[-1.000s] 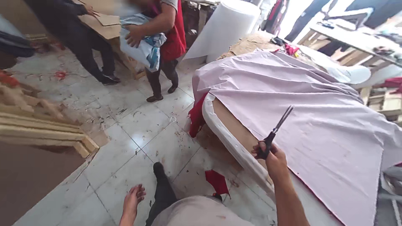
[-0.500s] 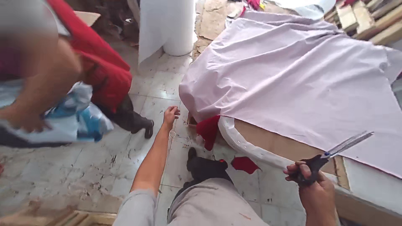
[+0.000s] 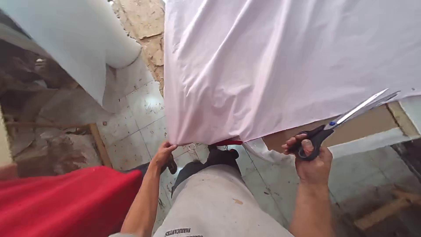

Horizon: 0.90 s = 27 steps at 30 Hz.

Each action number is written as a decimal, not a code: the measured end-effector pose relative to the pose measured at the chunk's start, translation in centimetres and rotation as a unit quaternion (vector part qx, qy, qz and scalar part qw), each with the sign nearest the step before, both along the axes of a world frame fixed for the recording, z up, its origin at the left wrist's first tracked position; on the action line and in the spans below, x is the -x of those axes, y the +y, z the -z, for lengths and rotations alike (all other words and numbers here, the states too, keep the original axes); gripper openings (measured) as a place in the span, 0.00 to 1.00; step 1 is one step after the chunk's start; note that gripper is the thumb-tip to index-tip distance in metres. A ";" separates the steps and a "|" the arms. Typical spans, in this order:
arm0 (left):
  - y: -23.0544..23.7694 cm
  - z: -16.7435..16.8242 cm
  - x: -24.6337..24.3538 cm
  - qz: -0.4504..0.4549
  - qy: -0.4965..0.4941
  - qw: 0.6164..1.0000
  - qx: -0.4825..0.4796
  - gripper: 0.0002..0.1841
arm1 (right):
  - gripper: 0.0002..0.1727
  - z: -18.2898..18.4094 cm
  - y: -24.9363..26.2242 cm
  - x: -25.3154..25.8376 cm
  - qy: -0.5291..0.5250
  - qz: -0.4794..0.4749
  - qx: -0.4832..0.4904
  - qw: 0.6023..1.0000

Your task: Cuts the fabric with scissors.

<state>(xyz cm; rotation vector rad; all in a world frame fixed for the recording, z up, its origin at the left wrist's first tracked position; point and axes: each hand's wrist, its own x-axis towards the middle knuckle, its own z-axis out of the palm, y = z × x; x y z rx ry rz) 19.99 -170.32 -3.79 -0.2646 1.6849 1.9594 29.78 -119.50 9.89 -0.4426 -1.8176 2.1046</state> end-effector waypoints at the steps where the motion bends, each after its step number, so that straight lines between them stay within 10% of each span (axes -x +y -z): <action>1: -1.3 -0.8 0.1 0.021 -0.005 0.999 -0.047 0.21 | 0.13 0.0 -0.9 -0.7 -0.002 0.027 -0.002 1.000; 5: -3.9 -1.4 3.1 0.143 -0.053 0.960 -0.236 0.24 | 0.14 -0.6 -6.5 -5.3 -0.021 0.140 -0.030 0.989; 14: -3.9 -5.3 9.2 0.373 -0.073 0.910 -0.167 0.21 | 0.13 -1.3 -25.1 -15.9 -0.089 0.370 -0.005 0.925; 18: -5.7 -6.9 9.3 0.376 -0.071 0.898 -0.216 0.20 | 0.14 -0.9 -27.8 -15.9 -0.051 0.419 0.020 0.906; 21: -4.2 -8.3 7.1 0.374 -0.047 0.925 -0.037 0.20 | 0.12 -0.7 -29.4 -14.5 -0.036 0.440 0.017 0.897; 27: -5.5 -10.9 11.9 0.564 0.007 0.822 -0.076 0.11 | 0.12 -1.5 -34.3 -10.6 -0.023 0.493 -0.032 0.869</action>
